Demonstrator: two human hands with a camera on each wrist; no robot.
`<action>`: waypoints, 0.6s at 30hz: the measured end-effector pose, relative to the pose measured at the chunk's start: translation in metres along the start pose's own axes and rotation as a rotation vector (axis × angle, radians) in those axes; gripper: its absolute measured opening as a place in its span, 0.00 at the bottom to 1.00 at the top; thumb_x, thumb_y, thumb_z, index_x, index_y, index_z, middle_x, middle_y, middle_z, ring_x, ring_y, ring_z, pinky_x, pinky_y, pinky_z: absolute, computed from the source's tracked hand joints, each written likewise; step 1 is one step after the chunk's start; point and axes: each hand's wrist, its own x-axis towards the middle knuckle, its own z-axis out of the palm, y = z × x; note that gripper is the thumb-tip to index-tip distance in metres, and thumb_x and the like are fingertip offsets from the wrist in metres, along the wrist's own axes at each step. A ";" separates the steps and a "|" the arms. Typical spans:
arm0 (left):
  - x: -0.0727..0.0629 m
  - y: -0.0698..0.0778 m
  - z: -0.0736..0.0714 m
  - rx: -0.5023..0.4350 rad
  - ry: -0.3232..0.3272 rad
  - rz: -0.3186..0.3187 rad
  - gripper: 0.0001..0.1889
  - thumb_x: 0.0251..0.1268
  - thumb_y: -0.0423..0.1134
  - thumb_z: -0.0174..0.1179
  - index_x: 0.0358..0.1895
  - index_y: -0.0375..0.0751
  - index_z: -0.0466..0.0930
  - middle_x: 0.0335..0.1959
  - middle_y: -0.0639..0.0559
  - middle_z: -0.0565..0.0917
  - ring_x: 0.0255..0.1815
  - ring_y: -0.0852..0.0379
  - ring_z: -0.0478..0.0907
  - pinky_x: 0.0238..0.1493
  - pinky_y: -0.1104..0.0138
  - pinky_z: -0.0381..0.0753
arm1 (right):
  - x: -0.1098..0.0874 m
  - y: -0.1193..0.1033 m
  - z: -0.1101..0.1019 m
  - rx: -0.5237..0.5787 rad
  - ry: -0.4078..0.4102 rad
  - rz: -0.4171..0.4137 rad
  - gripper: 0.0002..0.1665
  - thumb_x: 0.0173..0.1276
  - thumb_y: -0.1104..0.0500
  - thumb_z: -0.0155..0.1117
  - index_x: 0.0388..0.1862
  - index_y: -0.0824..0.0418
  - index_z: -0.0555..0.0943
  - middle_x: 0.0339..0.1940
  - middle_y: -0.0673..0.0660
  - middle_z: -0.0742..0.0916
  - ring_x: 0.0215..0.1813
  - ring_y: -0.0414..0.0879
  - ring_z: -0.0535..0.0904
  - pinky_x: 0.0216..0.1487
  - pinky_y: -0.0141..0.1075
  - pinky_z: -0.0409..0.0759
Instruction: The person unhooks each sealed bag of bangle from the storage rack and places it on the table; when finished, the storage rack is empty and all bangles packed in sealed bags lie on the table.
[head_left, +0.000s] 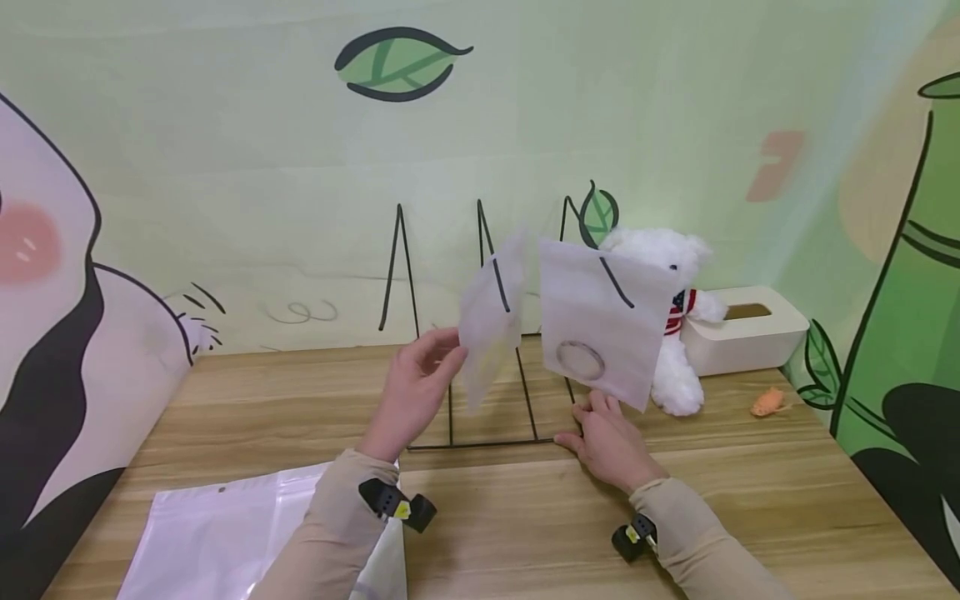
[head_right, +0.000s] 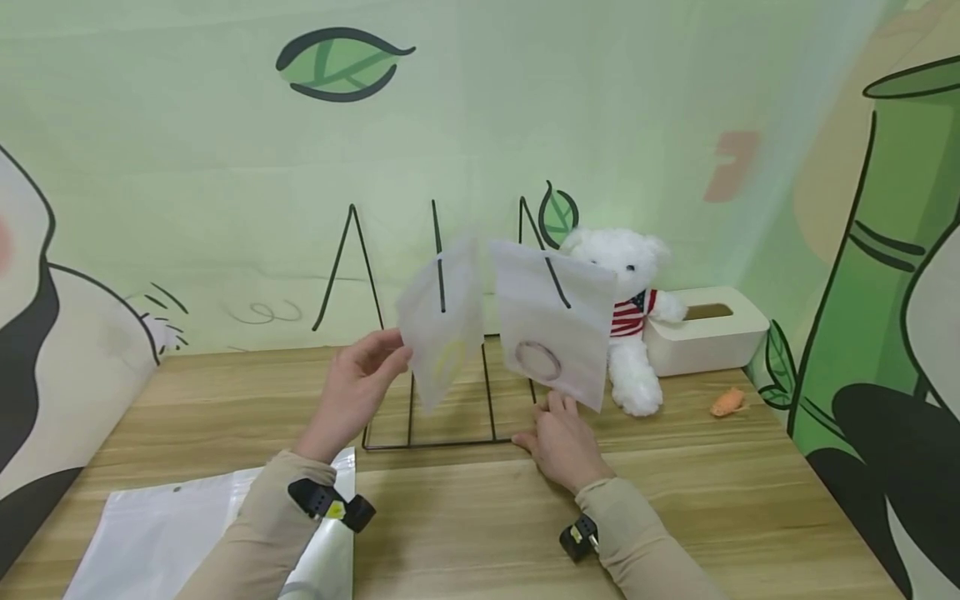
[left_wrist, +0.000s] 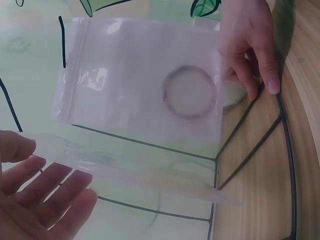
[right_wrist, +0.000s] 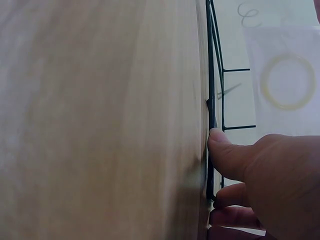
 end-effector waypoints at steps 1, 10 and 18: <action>0.000 0.000 0.001 -0.001 0.000 0.003 0.14 0.71 0.39 0.58 0.55 0.38 0.80 0.50 0.44 0.83 0.49 0.49 0.81 0.51 0.55 0.79 | 0.000 0.000 0.000 0.002 0.002 0.002 0.29 0.66 0.47 0.67 0.53 0.70 0.81 0.38 0.56 0.73 0.39 0.50 0.64 0.39 0.41 0.70; 0.000 0.000 0.002 0.057 0.049 0.031 0.11 0.71 0.35 0.57 0.51 0.38 0.81 0.45 0.46 0.85 0.41 0.50 0.82 0.40 0.64 0.79 | 0.000 0.000 0.001 -0.003 0.003 0.019 0.32 0.66 0.46 0.66 0.55 0.72 0.80 0.43 0.59 0.75 0.48 0.55 0.69 0.48 0.48 0.76; -0.001 0.002 0.002 0.101 0.111 0.069 0.08 0.69 0.33 0.58 0.47 0.36 0.83 0.40 0.45 0.86 0.36 0.47 0.83 0.34 0.67 0.77 | 0.000 -0.001 0.000 -0.003 -0.012 0.030 0.32 0.66 0.46 0.66 0.56 0.72 0.79 0.43 0.60 0.74 0.47 0.55 0.69 0.47 0.49 0.76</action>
